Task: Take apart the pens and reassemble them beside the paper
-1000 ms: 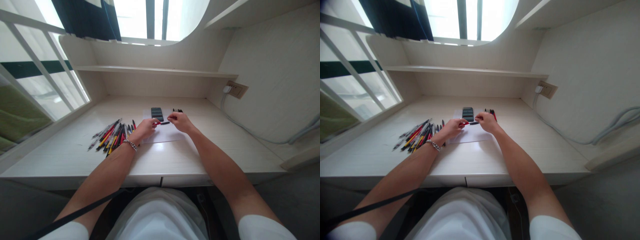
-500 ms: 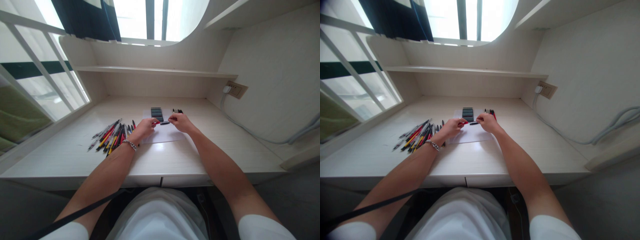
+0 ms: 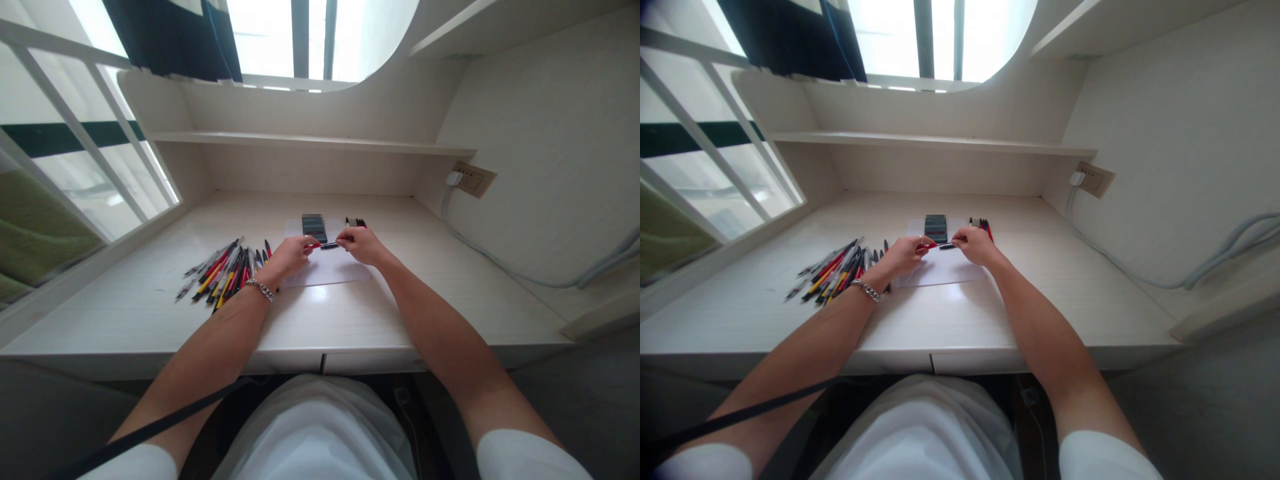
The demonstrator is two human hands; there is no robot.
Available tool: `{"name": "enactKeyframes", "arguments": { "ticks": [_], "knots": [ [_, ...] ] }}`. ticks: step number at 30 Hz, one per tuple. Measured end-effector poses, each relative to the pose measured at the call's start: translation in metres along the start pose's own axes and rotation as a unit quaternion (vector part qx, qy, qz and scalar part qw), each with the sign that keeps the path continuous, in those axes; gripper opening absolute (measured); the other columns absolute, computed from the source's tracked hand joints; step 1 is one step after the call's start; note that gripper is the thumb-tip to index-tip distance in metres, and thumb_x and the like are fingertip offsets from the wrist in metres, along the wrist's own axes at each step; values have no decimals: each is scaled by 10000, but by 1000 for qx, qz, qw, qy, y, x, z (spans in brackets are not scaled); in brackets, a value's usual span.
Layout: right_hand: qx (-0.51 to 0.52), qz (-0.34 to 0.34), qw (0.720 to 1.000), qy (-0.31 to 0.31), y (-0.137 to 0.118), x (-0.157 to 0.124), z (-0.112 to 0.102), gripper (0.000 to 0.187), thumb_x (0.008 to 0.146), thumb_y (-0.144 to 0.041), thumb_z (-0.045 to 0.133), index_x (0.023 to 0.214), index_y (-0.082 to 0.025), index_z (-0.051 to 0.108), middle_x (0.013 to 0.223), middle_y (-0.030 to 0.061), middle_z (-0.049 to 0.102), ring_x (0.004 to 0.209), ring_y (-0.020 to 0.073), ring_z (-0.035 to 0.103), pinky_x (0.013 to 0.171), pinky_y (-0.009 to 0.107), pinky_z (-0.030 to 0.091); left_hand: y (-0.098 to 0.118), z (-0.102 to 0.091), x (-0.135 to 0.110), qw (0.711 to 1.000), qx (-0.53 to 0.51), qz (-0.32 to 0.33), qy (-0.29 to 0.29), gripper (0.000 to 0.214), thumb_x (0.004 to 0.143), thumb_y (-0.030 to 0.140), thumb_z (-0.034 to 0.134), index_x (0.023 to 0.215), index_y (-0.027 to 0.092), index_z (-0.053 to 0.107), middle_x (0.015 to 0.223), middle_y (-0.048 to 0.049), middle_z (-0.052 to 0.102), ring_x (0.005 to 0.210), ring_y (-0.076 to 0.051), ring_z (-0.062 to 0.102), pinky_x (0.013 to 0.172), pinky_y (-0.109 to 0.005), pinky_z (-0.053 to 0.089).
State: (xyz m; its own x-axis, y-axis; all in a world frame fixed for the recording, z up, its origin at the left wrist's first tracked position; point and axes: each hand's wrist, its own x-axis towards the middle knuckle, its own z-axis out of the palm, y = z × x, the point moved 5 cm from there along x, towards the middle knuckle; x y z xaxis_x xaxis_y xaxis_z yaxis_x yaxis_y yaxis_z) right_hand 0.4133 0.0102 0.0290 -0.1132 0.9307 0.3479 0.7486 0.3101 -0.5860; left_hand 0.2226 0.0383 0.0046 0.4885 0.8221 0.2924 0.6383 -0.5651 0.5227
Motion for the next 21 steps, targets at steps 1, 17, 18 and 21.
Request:
{"name": "enactKeyframes", "arguments": {
  "ticks": [1,17,18,21],
  "knots": [
    [3,0,1000,-3,0,0,1,142,824,-226,622,827,-155,745,668,29,668,653,138,575,624,240,404,0,0,0,1000,2,3,0,323,831,168,574,1124,194,707,943,-83,730,794,-168,637,709,-253,473],
    [173,20,983,-52,4,-1,24,243,760,-294,747,942,-139,705,664,24,666,589,119,599,572,224,459,6,5,-1,998,-23,43,-26,310,849,169,555,1122,183,701,986,-84,731,842,-173,648,750,-271,474],
    [186,22,981,-56,4,0,25,291,751,-316,763,971,-138,694,674,26,670,592,119,601,571,221,463,7,4,-1,998,-26,41,-26,308,851,172,554,1123,182,700,972,-83,731,830,-171,645,742,-269,473],
    [236,37,969,-62,7,4,24,406,806,-455,704,1055,-139,655,761,53,692,620,122,622,563,210,472,8,1,-1,999,-29,23,-24,309,837,153,565,1116,175,697,936,-78,725,796,-162,633,720,-258,465]
  ]
}}
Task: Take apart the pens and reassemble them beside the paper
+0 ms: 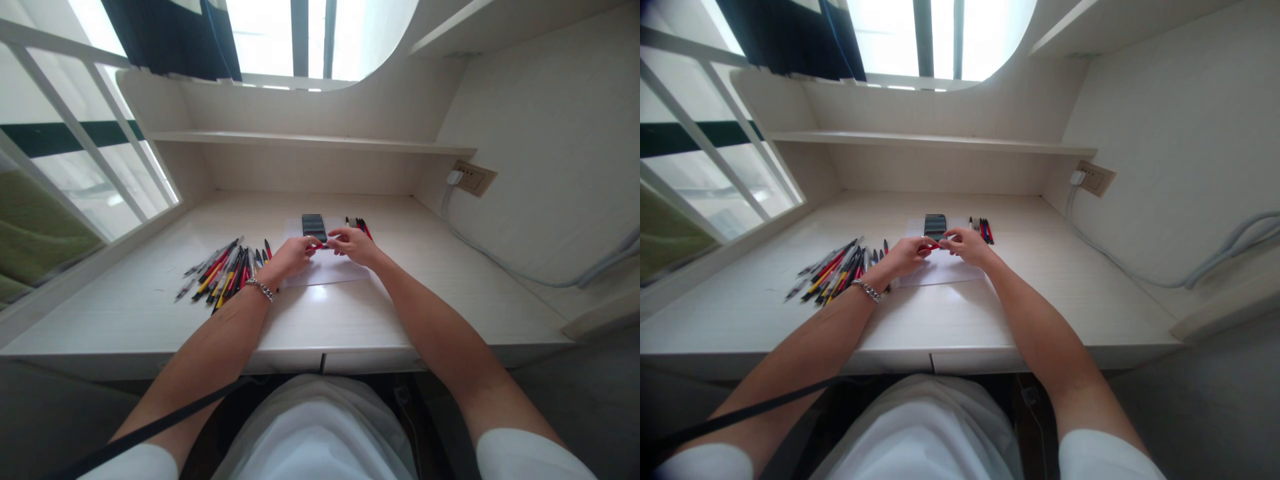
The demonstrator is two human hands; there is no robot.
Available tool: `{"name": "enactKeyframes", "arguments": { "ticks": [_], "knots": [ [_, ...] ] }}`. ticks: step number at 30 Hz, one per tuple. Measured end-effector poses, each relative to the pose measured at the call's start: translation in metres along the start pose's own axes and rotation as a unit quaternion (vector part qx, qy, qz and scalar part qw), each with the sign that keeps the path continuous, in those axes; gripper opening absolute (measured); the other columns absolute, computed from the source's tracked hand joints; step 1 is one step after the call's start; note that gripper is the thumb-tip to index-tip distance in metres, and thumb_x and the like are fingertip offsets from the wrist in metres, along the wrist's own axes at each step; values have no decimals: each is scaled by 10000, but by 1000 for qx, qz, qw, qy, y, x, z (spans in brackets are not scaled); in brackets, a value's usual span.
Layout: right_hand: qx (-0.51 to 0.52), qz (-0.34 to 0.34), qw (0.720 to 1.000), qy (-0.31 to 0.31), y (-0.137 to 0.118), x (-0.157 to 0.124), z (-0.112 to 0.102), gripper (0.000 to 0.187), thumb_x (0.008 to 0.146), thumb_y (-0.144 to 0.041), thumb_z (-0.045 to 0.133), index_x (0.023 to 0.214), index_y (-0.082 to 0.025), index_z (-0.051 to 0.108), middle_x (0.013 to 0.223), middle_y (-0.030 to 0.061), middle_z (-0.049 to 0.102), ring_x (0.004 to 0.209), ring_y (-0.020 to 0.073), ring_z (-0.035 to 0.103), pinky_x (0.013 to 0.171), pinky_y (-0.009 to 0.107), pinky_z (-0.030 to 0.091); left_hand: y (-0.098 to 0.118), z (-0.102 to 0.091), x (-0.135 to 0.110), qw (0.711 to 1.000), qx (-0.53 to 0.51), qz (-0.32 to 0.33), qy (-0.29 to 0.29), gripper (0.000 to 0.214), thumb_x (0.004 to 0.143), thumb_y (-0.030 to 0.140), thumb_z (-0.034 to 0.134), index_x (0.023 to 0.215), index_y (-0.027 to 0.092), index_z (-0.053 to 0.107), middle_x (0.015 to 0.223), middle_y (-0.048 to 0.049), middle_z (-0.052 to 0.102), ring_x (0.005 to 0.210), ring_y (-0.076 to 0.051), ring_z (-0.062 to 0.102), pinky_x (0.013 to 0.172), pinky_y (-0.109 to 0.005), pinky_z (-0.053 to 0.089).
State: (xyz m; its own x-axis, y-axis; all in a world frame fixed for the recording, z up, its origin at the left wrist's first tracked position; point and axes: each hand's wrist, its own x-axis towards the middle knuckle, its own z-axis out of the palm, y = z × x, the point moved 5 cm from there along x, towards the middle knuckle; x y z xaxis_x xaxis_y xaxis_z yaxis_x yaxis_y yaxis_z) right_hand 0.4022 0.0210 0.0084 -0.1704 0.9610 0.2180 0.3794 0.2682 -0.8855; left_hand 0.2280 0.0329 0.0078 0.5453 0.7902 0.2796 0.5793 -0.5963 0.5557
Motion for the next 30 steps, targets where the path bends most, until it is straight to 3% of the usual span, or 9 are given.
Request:
{"name": "enactKeyframes", "arguments": {
  "ticks": [2,4,8,11,15,20,30],
  "knots": [
    [20,21,999,28,3,2,-7,465,904,-551,528,1096,-141,634,866,88,706,656,128,643,562,212,476,-1,-3,0,1000,8,-21,9,321,819,127,570,1111,172,695,917,-76,721,779,-160,624,705,-252,457],
    [-18,45,996,74,7,3,-17,488,971,-536,382,1097,-139,636,946,114,711,705,142,657,593,226,485,-3,-5,1,999,23,-35,23,325,816,124,566,1111,172,692,897,-77,717,763,-163,616,690,-254,448],
    [-267,15,959,95,12,3,-23,236,927,-310,543,964,-152,714,998,108,725,899,196,652,798,275,473,-8,-7,2,997,39,-46,40,307,837,175,555,1114,180,687,887,-83,717,767,-177,619,683,-265,440],
    [-356,-7,932,70,16,4,-14,202,871,-260,617,1008,-170,736,1076,98,716,970,206,635,883,281,440,-10,-6,2,997,39,-49,39,314,841,192,550,1126,189,681,890,-79,719,773,-178,623,677,-263,437],
    [-392,-9,919,48,14,5,-1,282,845,-338,659,1062,-175,737,1081,112,701,966,220,625,868,280,437,-10,-6,2,997,41,-53,38,317,831,184,555,1122,190,682,893,-78,721,776,-175,623,675,-257,436],
    [-401,-10,915,28,9,3,4,242,856,-285,644,1057,-181,730,1053,116,692,939,222,613,827,283,426,-10,-5,2,997,39,-51,34,315,818,182,561,1105,186,689,902,-86,721,775,-178,621,671,-260,436],
    [-405,28,912,54,12,8,9,212,863,-333,630,985,-185,720,1056,122,697,902,218,618,725,270,413,-6,-5,0,998,39,-37,29,309,813,169,563,1086,182,706,835,-73,706,711,-169,593,641,-261,423]
  ]
}}
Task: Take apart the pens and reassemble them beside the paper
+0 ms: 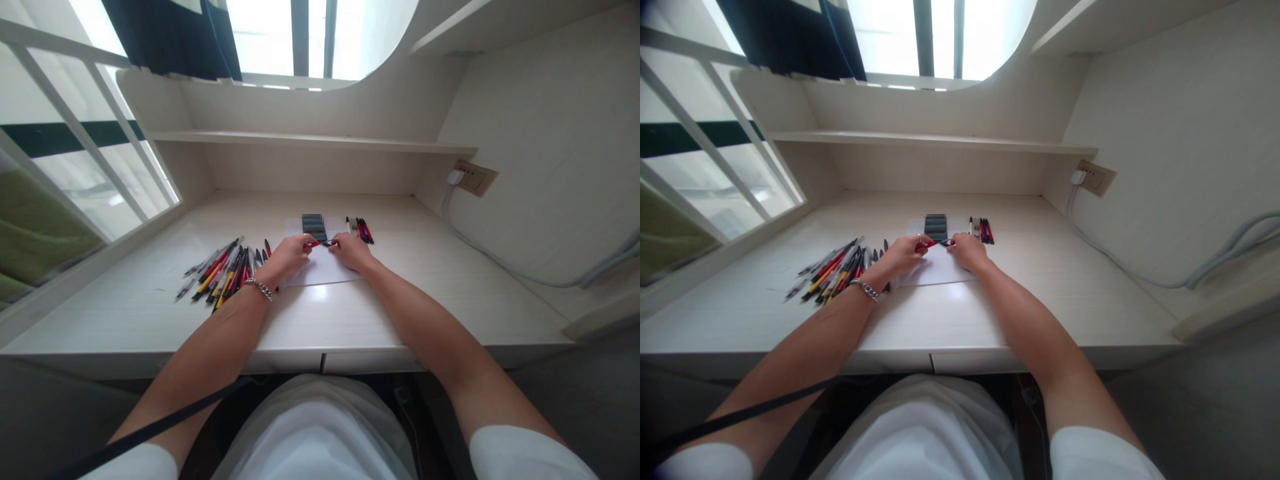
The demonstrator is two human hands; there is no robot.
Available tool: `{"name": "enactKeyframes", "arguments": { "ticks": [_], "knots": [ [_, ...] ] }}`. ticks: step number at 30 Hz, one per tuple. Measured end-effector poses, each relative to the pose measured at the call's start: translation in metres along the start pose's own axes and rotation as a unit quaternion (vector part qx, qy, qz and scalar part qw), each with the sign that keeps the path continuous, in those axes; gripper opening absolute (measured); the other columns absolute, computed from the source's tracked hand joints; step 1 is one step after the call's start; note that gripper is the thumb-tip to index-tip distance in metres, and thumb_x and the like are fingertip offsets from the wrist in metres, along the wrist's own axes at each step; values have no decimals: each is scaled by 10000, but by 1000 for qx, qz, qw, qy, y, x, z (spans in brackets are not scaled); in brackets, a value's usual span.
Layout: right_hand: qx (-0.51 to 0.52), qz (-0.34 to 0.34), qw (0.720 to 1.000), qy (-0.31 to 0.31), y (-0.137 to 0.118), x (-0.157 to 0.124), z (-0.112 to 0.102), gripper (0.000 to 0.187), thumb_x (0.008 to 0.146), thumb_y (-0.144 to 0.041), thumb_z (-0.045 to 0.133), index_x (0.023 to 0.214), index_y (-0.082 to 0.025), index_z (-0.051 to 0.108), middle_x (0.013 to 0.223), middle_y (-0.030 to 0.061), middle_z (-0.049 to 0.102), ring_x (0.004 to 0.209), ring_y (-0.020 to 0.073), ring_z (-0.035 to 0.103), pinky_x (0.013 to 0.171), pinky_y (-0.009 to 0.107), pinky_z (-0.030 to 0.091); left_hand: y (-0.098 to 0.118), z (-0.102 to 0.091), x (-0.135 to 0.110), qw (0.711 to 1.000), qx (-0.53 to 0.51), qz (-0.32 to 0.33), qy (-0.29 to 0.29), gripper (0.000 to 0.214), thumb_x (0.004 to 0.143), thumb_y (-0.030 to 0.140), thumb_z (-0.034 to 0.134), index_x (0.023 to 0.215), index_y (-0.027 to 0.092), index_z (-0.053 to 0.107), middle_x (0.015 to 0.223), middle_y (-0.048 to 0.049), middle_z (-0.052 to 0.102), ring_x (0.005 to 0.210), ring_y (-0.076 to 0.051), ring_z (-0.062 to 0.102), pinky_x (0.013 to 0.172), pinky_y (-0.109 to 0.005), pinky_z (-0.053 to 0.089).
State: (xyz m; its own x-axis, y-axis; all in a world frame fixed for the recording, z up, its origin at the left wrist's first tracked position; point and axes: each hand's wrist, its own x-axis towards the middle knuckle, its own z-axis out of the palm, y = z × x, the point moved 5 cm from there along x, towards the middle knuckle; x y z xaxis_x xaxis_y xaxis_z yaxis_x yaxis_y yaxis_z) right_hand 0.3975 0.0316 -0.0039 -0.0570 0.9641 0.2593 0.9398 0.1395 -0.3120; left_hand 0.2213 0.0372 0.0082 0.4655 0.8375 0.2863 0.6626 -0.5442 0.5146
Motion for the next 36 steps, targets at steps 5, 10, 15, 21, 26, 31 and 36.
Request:
{"name": "enactKeyframes", "arguments": {
  "ticks": [5,10,15,21,26,31,36],
  "knots": [
    [8,-27,999,-16,-5,-2,-2,163,877,-270,598,874,-177,732,989,135,702,857,216,616,719,268,406,1,-1,-1,1000,3,-5,-2,321,804,163,565,1090,179,708,828,-73,701,709,-169,589,641,-259,423],
    [122,-25,992,9,10,-2,-13,257,867,-206,544,1081,-175,683,860,79,700,756,187,599,674,263,418,1,-2,0,1000,9,-7,-2,326,805,169,565,1102,181,700,853,-83,711,750,-180,613,649,-261,427],
    [214,-27,976,17,17,0,-27,347,851,-165,465,1095,-183,710,803,39,680,662,144,569,629,245,432,1,-1,0,1000,-7,-7,-4,327,799,161,570,1099,188,697,922,-85,727,807,-185,637,694,-260,450],
    [326,13,945,-3,15,-3,-35,231,853,-263,534,905,-130,714,669,33,628,548,115,522,499,223,407,1,-2,0,1000,-2,-5,-5,320,813,175,571,1106,183,699,932,-97,726,816,-192,639,705,-267,461],
    [357,-9,933,43,19,-5,-43,249,769,-364,691,838,-124,695,659,40,650,546,115,556,507,225,444,2,-3,-1,1000,0,-6,-5,321,816,171,566,1108,188,699,933,-92,728,805,-189,637,705,-270,461],
    [388,3,920,49,22,-5,-43,243,757,-344,714,842,-121,673,738,79,692,568,121,603,494,219,472,1,-2,0,1000,-2,-2,-3,328,808,161,567,1106,188,700,946,-92,730,810,-189,637,708,-274,458],
    [410,4,912,23,15,-7,-37,249,745,-314,724,894,-114,717,701,62,685,576,121,605,539,231,508,2,-1,-1,1000,1,-5,-5,316,807,162,574,1094,183,704,914,-87,725,793,-180,633,698,-260,458]
  ]
}}
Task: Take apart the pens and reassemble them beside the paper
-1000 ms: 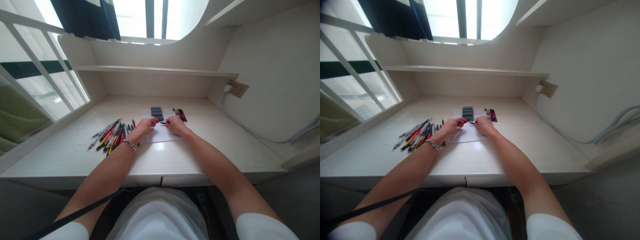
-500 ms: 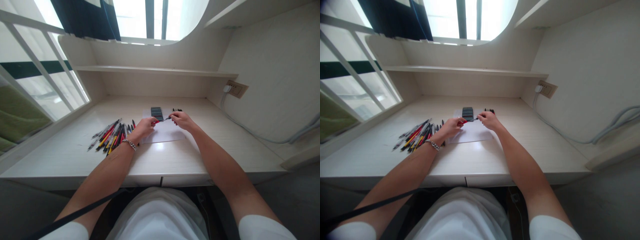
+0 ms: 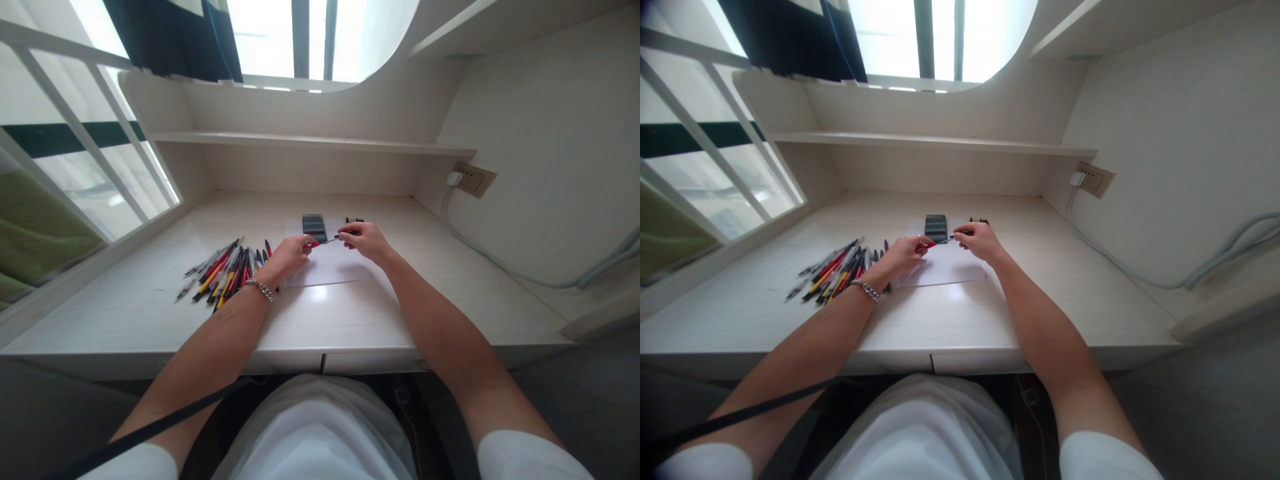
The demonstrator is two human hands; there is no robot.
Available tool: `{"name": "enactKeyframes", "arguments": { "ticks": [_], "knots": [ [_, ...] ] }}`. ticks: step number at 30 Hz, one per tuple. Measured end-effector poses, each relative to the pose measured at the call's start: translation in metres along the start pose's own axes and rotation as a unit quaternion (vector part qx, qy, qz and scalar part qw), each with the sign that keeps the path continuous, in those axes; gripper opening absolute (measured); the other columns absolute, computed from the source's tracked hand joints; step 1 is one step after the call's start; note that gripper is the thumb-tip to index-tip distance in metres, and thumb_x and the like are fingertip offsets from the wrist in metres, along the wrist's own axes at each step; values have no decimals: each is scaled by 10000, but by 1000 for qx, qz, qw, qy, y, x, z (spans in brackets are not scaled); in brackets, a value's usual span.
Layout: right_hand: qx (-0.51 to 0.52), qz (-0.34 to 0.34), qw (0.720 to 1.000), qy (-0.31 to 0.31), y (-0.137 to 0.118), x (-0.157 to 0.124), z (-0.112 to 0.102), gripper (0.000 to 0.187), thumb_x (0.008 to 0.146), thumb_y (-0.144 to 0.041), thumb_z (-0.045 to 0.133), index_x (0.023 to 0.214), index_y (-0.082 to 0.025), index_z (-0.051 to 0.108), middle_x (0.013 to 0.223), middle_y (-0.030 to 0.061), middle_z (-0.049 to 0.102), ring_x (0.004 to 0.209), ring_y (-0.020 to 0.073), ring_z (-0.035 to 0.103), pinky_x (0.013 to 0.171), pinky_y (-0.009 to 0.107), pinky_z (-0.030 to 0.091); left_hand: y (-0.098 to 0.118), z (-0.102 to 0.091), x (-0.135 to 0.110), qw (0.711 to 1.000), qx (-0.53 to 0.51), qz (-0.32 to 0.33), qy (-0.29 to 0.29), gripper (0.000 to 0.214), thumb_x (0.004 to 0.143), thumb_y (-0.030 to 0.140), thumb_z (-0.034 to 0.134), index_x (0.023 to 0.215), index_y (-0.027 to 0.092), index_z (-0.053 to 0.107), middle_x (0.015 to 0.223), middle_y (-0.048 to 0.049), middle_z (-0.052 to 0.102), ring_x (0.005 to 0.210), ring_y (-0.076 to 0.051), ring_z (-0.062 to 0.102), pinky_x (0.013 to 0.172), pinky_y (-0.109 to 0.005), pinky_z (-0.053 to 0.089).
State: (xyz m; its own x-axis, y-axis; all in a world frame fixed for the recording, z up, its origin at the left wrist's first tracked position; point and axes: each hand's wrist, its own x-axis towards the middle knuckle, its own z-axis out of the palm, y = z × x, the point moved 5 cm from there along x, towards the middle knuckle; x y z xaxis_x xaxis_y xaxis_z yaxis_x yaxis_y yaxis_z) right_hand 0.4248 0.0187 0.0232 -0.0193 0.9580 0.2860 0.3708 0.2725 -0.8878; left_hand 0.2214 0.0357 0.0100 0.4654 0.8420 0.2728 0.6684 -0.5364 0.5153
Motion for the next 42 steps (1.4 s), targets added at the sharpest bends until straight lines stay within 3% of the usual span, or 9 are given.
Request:
{"name": "enactKeyframes", "arguments": {
  "ticks": [5,22,42],
  "knots": [
    [-1,2,1000,-18,0,-2,7,225,746,-299,720,881,-120,745,700,63,690,584,123,609,565,239,523,2,0,-1,1000,-3,5,-6,322,792,138,581,1081,192,712,937,-83,727,803,-186,633,706,-260,462],
    [22,28,999,13,-1,-2,-7,233,709,-269,748,869,-100,739,680,62,674,562,114,593,532,228,497,-4,-1,1,1000,3,9,6,316,816,159,557,1094,196,703,959,-90,729,835,-192,638,714,-270,451],
    [47,47,998,11,2,0,-4,181,708,-218,748,851,-109,733,662,51,668,559,111,598,529,223,497,-8,1,3,1000,-9,0,5,320,803,152,578,1096,189,702,927,-91,726,813,-191,639,710,-265,453]
  ]
}}
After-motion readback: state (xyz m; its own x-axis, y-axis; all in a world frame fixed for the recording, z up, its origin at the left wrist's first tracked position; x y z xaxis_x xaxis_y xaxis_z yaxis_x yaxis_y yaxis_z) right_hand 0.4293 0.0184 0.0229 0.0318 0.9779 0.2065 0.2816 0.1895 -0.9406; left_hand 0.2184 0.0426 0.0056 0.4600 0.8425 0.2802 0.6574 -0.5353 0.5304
